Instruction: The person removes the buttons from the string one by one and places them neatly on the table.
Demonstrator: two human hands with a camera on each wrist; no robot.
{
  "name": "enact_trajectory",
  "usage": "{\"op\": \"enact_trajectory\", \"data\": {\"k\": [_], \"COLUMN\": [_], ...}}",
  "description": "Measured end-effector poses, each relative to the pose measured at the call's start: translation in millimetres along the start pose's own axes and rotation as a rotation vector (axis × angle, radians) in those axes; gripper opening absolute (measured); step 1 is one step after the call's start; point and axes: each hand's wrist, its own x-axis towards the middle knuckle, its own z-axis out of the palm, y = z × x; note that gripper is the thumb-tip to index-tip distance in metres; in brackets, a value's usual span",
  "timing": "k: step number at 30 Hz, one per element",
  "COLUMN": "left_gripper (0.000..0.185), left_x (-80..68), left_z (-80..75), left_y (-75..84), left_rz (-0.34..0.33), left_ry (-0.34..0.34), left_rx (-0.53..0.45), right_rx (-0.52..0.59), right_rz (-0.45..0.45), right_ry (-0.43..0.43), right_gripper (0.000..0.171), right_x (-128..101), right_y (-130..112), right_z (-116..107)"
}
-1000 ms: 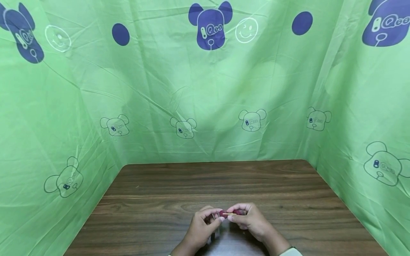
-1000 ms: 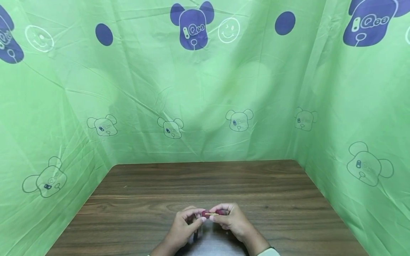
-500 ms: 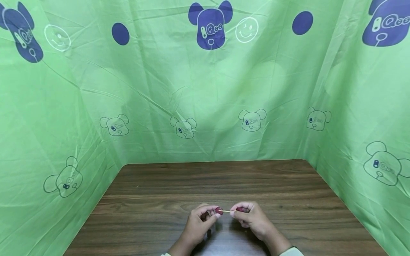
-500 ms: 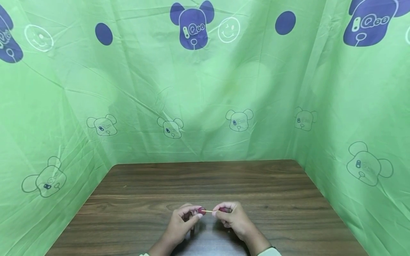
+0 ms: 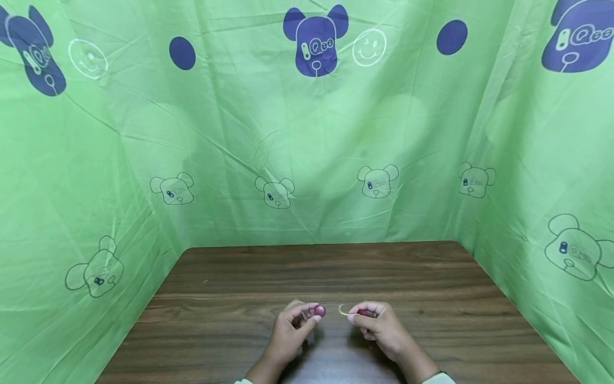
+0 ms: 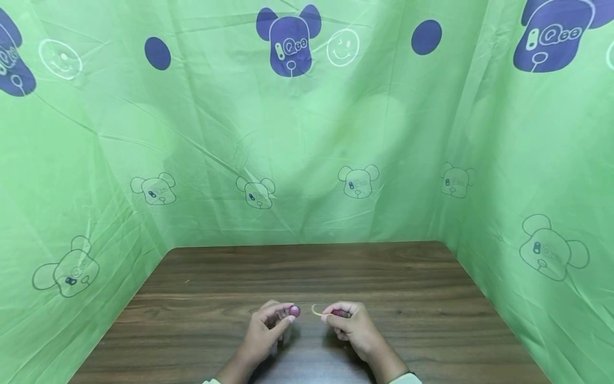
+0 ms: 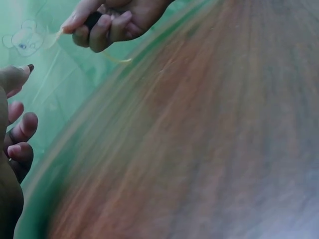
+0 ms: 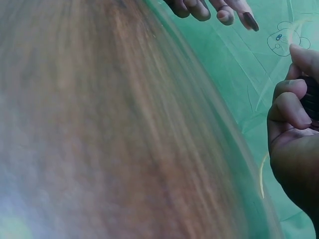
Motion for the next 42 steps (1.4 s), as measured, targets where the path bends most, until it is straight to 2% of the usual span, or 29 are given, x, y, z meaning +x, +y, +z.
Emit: {"op": "enact_trajectory", "data": {"k": [6,11,16,27,33,42], "left_gripper": [0.024,0.026,0.027,0.022,0.023,0.022], "left_x": [5.9,10.6,12.4,15.7,18.1,18.8], "left_z": [-8.2,-20.0,-29.5,-35.3,-37.4,-36.1], "left_y": [-4.0,-9.8,-13.3,-19.2,-22.1,-26.0], "left_rz": [0.0,0.002,-0.022,-0.108,-0.198,-0.241], "left_ry": [0.09,0.181,0.228,0.278,0.266,0.268], "left_rx": [0.06,0.106,0.175,0.448,0.492,0.572], "right_rx": [0.023,0.034,0.033,0.027,0.027,0.026], "right_rz": [-0.005,-0.009,-0.006,-0.007,-0.013,-0.011], "right_ry": [0.003,-0.007,-0.005,0.003,0.0,-0.009], "right_gripper": [0.005,0.009,0.009,0.009,0.012,0.011], "right_x": [0,-1,-1,-1,-1,-1], "right_y": [0,0,0,-1,0,0], "right_z": [-2,-2,-2,-1,-1,0]}}
